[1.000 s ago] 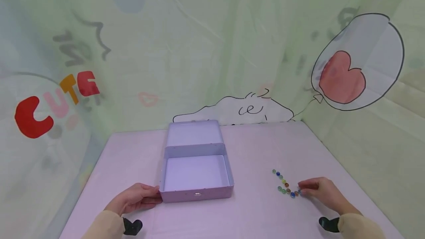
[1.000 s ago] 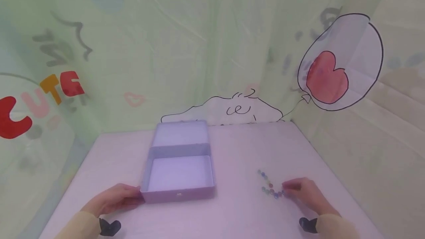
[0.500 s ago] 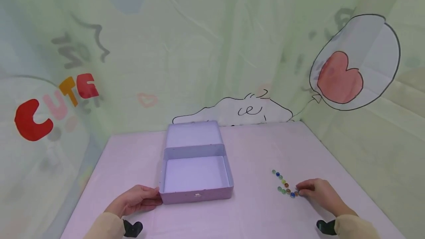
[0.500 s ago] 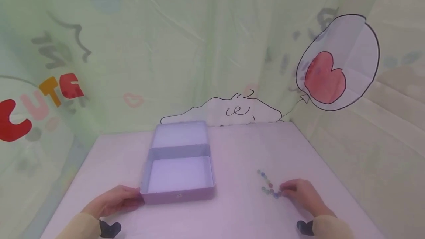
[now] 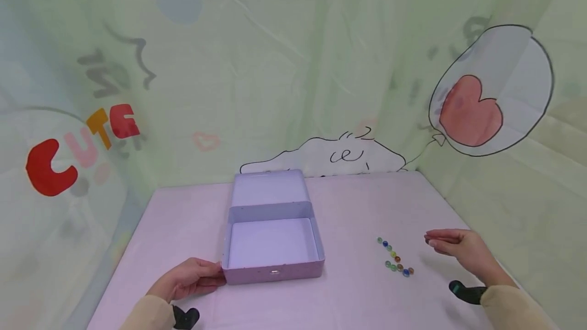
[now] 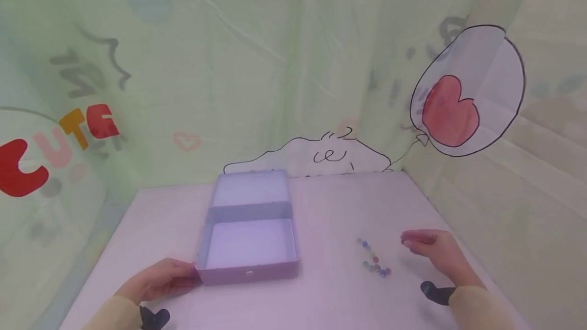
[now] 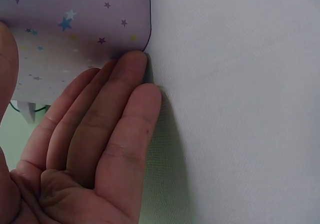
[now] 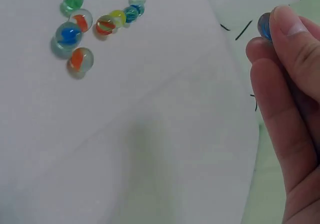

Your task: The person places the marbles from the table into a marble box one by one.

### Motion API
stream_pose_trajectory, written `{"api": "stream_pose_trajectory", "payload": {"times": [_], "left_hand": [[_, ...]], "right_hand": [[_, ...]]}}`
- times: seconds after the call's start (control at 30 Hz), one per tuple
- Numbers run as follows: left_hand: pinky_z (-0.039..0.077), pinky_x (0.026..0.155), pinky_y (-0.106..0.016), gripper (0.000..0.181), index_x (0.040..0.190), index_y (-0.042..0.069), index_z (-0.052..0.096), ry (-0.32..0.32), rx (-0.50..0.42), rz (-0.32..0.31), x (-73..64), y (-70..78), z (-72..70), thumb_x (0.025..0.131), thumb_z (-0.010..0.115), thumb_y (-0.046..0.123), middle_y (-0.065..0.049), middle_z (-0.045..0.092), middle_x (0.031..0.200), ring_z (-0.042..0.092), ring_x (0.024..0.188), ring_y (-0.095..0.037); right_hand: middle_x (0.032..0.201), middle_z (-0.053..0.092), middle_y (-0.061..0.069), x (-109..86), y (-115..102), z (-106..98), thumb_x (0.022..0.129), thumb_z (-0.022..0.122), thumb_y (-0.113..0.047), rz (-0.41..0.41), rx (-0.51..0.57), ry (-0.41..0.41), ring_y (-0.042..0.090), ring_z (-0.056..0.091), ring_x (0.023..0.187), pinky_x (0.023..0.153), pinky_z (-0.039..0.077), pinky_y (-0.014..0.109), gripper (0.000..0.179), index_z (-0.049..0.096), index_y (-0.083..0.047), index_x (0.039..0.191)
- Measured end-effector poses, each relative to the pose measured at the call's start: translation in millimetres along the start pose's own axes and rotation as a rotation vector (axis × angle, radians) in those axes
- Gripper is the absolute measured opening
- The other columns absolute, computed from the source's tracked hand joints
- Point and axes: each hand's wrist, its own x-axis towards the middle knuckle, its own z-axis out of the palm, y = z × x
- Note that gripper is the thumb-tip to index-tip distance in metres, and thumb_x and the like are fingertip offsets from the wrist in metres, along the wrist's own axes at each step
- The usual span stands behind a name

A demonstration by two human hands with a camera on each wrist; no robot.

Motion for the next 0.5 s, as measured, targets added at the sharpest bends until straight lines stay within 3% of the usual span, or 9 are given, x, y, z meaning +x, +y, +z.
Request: {"api": "stream_pose_trajectory", "payload": {"times": [0.13,0.27,0.5], "left_hand": [[0.053,0.088,-0.043,0.039,0.119,-0.008,0.061,0.01,0.014,0.001,-3.0,1.1,-2.4,0.095,0.06,0.023,-0.021,0.067,0.112,0.066,0.102,-0.03],[0.054,0.086,-0.042,0.041,0.119,-0.008,0.061,0.022,0.031,0.008,-2.8,2.9,-2.6,0.095,0.06,0.025,-0.022,0.067,0.111,0.066,0.101,-0.031],[0.054,0.086,-0.043,0.039,0.115,-0.007,0.064,0.036,0.01,0.025,-0.7,-0.5,2.9,0.094,0.062,0.026,-0.022,0.068,0.108,0.067,0.1,-0.031]], "right_hand": [[0.114,0.067,0.017,7.6,-10.0,3.5,0.088,0.069,-0.024,-0.011,-0.02,-0.018,0.012,0.068,0.093,0.081,0.056,0.031,0.049,0.058,0.007,0.124],[0.114,0.067,0.017,21.4,-29.5,20.5,0.088,0.069,-0.025,-0.038,-0.041,-0.038,0.019,0.068,0.096,0.081,0.056,0.03,0.047,0.059,0.005,0.123],[0.109,0.068,0.016,56.9,-85.4,80.7,0.086,0.07,-0.019,-0.144,-0.053,-0.11,0.021,0.068,0.093,0.08,0.056,0.031,0.036,0.065,0.002,0.115]]}}
